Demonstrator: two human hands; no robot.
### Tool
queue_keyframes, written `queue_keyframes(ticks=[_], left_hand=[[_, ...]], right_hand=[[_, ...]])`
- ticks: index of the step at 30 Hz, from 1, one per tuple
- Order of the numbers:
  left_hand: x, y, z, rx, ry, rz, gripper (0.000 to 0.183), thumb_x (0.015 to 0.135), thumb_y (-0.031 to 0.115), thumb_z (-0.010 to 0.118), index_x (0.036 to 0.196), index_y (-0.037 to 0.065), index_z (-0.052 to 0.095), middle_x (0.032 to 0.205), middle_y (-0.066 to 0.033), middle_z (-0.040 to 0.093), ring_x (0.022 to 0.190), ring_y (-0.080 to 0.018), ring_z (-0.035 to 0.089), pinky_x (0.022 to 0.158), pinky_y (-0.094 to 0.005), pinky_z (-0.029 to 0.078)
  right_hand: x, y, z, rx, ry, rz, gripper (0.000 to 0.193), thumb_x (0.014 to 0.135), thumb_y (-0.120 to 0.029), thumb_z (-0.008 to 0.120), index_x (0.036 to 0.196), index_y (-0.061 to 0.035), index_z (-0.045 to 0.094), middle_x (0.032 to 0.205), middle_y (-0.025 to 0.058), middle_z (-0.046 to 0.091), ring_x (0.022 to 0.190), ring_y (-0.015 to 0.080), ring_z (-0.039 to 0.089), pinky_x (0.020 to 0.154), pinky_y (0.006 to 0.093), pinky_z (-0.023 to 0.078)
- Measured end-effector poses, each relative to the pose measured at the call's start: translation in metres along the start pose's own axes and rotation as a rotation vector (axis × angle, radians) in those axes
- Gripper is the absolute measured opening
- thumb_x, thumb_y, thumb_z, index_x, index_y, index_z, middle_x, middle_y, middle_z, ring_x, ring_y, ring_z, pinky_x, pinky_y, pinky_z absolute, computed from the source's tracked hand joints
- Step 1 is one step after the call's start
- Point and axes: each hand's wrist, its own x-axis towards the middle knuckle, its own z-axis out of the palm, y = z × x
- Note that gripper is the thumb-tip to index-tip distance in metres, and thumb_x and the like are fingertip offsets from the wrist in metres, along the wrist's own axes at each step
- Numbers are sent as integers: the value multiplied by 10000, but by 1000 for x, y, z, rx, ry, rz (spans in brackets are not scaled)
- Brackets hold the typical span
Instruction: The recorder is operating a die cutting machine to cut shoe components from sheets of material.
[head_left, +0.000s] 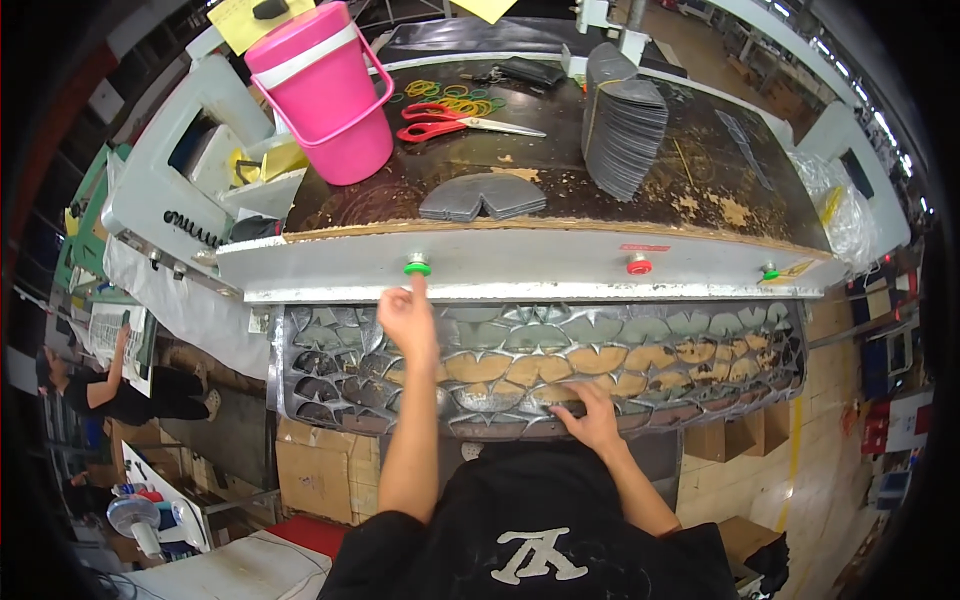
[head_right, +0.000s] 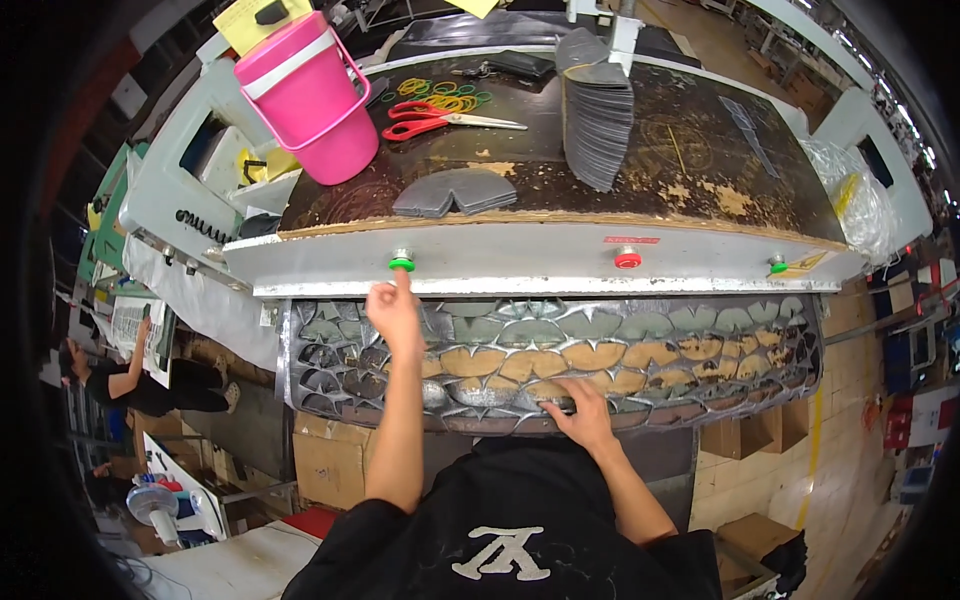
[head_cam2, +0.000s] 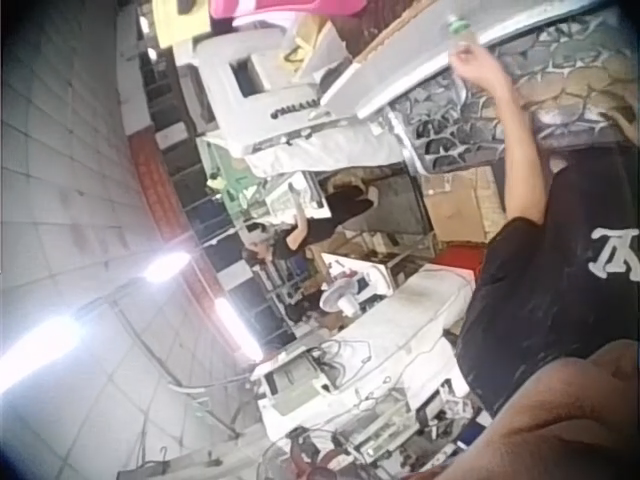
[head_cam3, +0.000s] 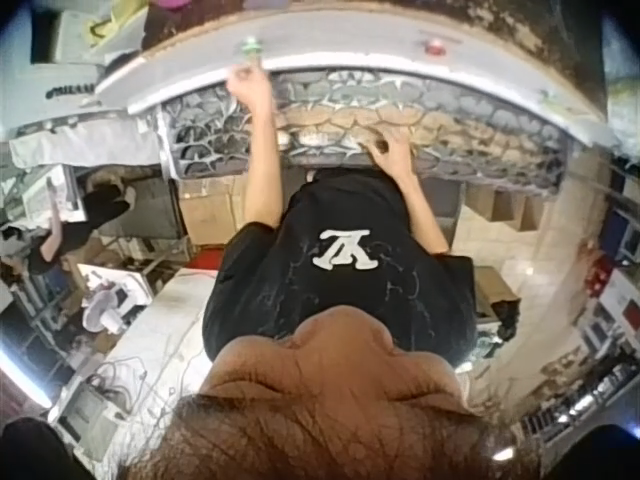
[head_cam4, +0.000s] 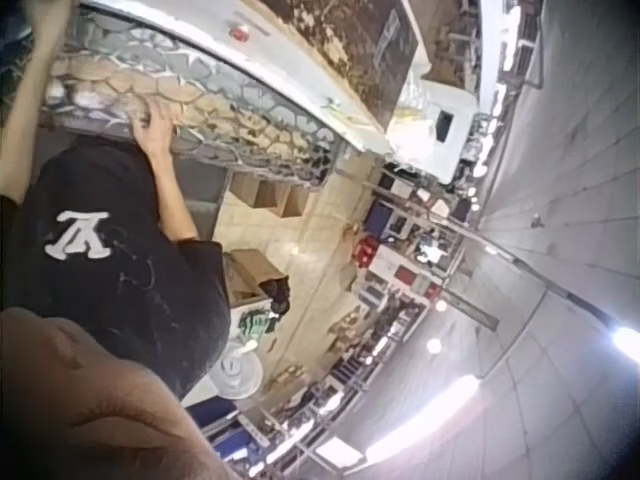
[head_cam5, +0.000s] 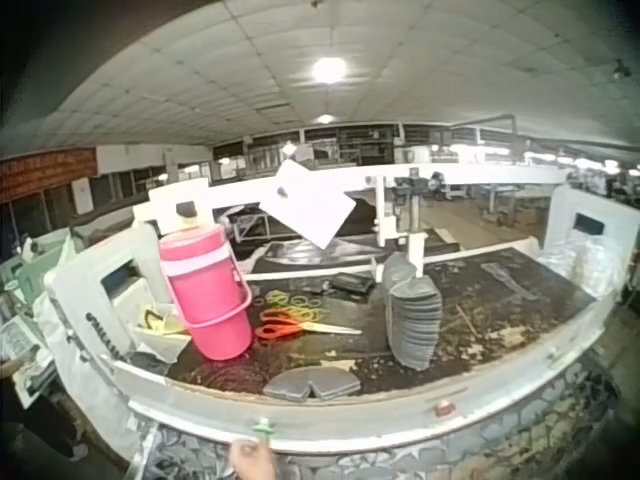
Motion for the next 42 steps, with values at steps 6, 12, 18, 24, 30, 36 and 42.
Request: queue_keyframes(ticks=[6,12,18,24,30,36,42], left_hand=[[-35,1,-24,224,-190,226,361,983,237,843,840,89,547,737,47,541,697,-47,502,597,-244,383],[-126,12,-76,885,-881,676,495,774,364,943,1121,73,742,967,-114,660,981,-342,647,893,-452,516],[-140,6,-84,923,-926,537,556,750,386,929,1151,48,743,1073,-145,662,1074,-384,628,965,-479,501],[-153,6,-83,939,-866,523,542,755,311,937,1162,14,737,1090,-175,649,1081,-403,619,969,-492,499],[-145,6,-80,957,-813,530,582,722,318,948,1161,-9,750,1099,-212,682,1096,-423,635,977,-497,515],[-154,-5,-101,972,-878,480,572,747,400,942,1131,14,768,1053,-191,700,1062,-412,664,956,-489,531],[-118,-21,-53,931,-838,216,802,819,493,877,1391,-10,625,1370,-232,655,1322,-434,587,1099,-514,470]], right_hand=[[6,-13,-23,-106,-167,-58,408,887,-343,867,1160,-55,771,1105,134,732,1142,370,647,1072,448,496],[31,-45,-40,-244,-329,5,691,787,-525,902,1272,-59,745,1223,194,706,1256,389,617,1222,500,386],[15,-54,-16,-439,-241,-28,702,670,-482,977,1208,-86,759,1144,171,645,1217,389,577,1108,479,439],[17,-50,-4,-443,-134,89,611,635,-428,997,1104,-100,780,1126,162,640,1202,373,581,1057,473,452],[28,-52,-7,-455,-195,83,605,653,-431,988,1106,-84,787,1171,179,696,1218,378,598,1073,484,440],[7,-34,0,-377,-245,2,609,678,-481,971,1104,-90,777,1128,191,680,1197,391,603,1029,504,473],[81,-50,-14,-53,-429,256,755,702,-284,994,1326,-53,637,1081,188,686,1042,367,684,916,452,560]])
